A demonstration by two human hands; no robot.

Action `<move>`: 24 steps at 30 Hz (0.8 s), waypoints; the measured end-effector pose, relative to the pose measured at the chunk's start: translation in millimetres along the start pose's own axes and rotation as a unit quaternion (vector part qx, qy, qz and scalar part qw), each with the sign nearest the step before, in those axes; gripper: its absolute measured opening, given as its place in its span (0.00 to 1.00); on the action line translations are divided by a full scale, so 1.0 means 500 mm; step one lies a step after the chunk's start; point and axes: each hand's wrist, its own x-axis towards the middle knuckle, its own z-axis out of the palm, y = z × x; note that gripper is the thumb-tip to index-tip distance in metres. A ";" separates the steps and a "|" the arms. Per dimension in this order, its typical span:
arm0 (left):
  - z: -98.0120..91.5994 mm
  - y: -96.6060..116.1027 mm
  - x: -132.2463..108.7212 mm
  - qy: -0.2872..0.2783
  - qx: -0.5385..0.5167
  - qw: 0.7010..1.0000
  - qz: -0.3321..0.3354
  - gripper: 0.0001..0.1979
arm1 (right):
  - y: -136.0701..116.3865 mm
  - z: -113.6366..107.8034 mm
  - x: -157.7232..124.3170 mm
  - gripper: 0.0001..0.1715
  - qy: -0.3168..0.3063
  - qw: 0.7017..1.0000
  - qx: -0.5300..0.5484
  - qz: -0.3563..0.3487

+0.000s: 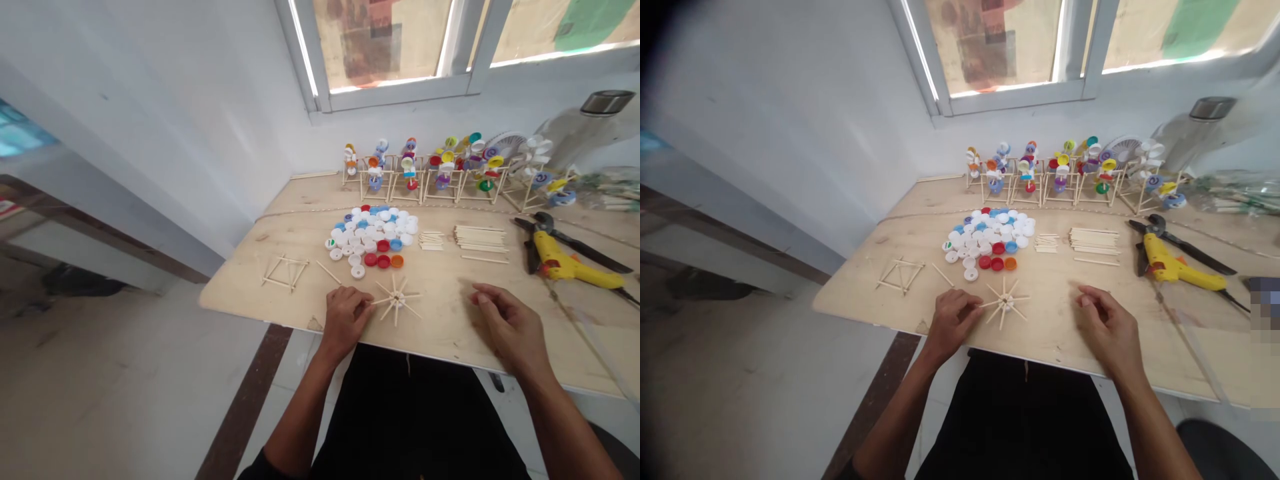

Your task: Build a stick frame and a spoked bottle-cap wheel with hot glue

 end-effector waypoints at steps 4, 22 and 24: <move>0.000 0.002 -0.001 0.000 0.005 1.000 0.000 0.04 | 0.004 0.001 0.001 0.24 -0.008 1.000 0.008 0.014; 0.012 0.018 0.016 -0.002 0.006 0.999 0.033 0.06 | -0.002 0.004 -0.006 0.23 -0.003 1.000 0.015 -0.004; 0.014 0.022 0.018 -0.008 0.004 1.000 0.027 0.06 | -0.003 0.002 -0.005 0.23 -0.003 1.000 0.010 -0.007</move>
